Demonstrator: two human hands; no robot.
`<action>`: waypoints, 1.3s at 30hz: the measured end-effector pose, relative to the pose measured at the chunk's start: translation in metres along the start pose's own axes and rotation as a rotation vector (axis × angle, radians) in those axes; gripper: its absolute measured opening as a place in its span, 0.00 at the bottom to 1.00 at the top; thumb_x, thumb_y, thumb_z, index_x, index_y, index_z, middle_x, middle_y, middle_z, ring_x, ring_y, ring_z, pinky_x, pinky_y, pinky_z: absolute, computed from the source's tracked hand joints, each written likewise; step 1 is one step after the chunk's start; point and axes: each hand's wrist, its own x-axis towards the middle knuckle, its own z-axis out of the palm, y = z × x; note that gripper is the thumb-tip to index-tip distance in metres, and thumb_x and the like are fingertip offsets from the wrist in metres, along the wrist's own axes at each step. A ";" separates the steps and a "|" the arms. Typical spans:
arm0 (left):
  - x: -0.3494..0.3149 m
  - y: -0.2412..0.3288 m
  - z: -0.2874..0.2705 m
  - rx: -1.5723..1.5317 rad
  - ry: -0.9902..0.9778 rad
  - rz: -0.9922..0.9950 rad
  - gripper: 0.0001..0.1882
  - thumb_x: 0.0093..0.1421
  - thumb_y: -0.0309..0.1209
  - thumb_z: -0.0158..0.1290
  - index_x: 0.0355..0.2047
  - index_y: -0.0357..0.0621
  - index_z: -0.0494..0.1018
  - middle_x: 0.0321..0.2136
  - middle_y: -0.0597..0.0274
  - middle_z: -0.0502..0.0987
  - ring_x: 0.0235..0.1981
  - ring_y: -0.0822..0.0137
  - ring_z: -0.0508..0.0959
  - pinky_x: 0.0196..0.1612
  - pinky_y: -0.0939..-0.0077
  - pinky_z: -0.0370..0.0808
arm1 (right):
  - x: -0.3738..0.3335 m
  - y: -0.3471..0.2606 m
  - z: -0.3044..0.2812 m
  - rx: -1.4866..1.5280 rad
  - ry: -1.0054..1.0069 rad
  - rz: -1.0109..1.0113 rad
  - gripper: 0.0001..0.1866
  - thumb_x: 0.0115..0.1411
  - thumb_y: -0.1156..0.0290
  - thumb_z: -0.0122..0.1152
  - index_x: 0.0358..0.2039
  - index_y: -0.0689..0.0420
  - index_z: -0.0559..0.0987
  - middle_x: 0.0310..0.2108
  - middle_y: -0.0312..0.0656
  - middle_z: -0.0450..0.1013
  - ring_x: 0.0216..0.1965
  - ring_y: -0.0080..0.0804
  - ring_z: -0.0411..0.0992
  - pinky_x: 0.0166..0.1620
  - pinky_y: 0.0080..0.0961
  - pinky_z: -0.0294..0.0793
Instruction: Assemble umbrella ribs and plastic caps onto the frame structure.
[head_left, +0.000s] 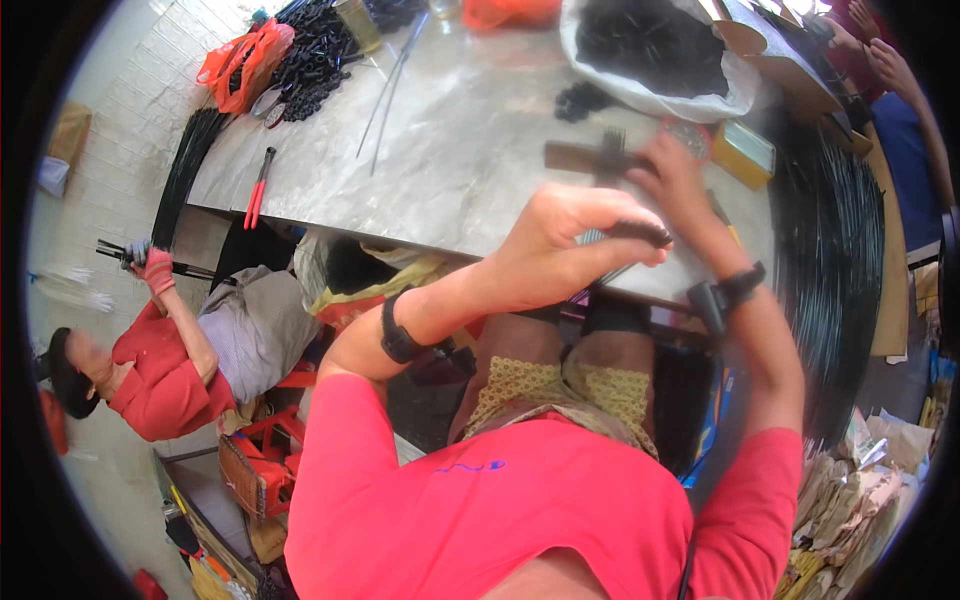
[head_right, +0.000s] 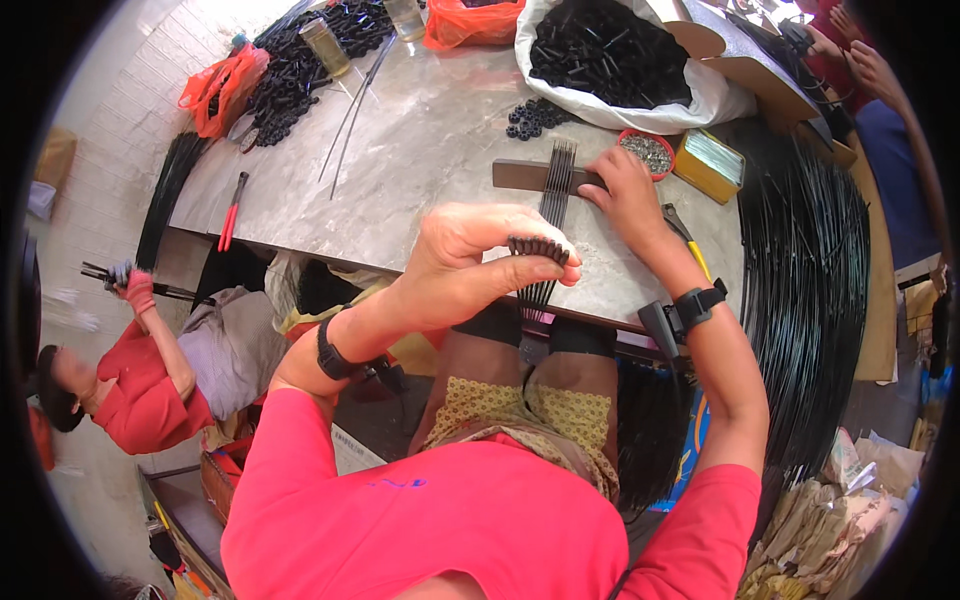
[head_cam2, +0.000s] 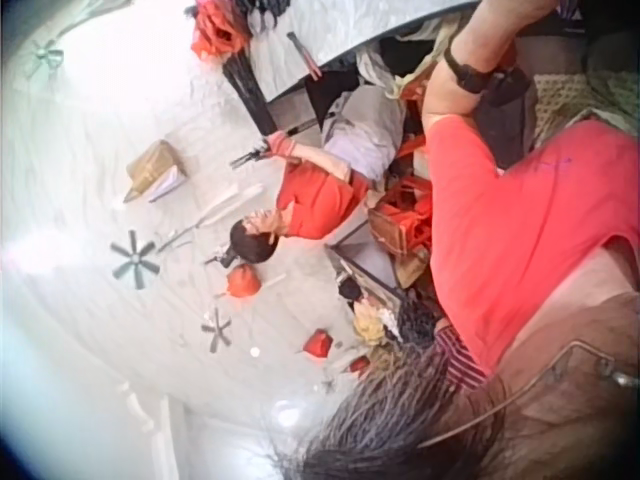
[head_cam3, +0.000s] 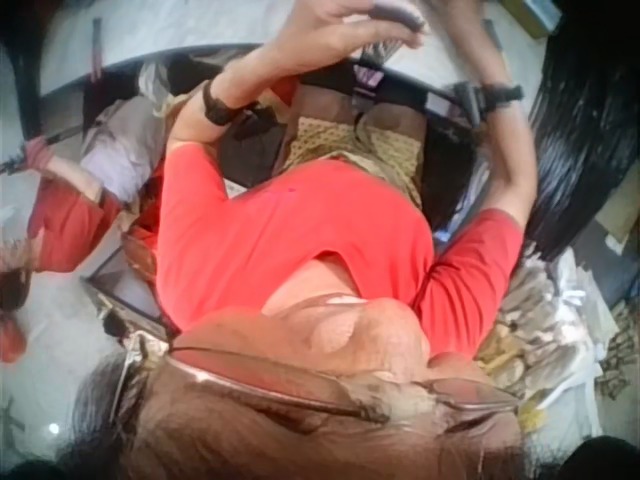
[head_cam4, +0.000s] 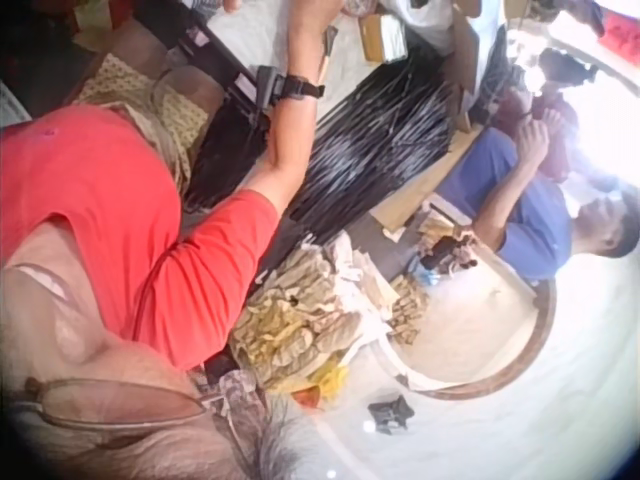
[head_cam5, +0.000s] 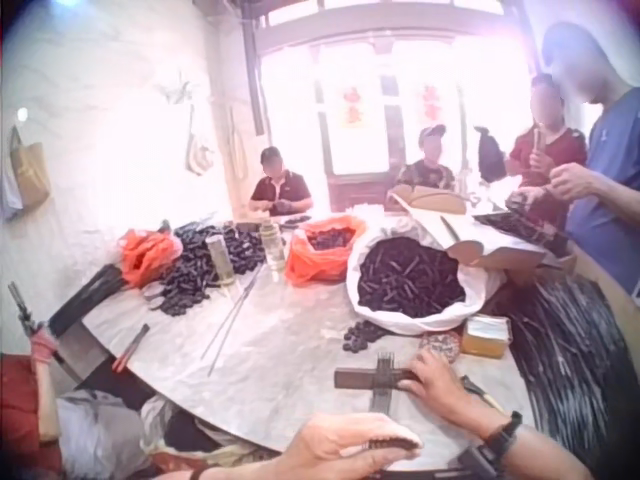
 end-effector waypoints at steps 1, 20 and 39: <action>0.001 0.000 -0.001 0.001 -0.002 0.002 0.05 0.60 0.21 0.58 0.37 0.36 0.80 0.32 0.61 0.82 0.35 0.71 0.81 0.39 0.78 0.76 | 0.000 0.001 0.003 -0.001 0.003 0.000 0.18 0.50 0.69 0.68 0.42 0.57 0.78 0.40 0.42 0.71 0.46 0.44 0.69 0.49 0.38 0.67; 0.004 0.005 0.006 0.002 -0.039 -0.042 0.05 0.60 0.21 0.58 0.37 0.36 0.80 0.32 0.61 0.82 0.35 0.72 0.82 0.39 0.79 0.77 | 0.003 -0.035 -0.016 -0.410 -0.058 -0.337 0.17 0.56 0.71 0.52 0.47 0.47 0.76 0.36 0.36 0.69 0.44 0.33 0.69 0.43 0.35 0.65; -0.019 -0.001 0.010 -0.295 0.079 0.084 0.07 0.52 0.21 0.57 0.32 0.31 0.80 0.26 0.55 0.80 0.29 0.68 0.80 0.35 0.75 0.76 | -0.034 -0.074 -0.058 0.206 -0.238 0.134 0.05 0.52 0.72 0.59 0.24 0.61 0.76 0.17 0.42 0.71 0.19 0.32 0.68 0.25 0.32 0.66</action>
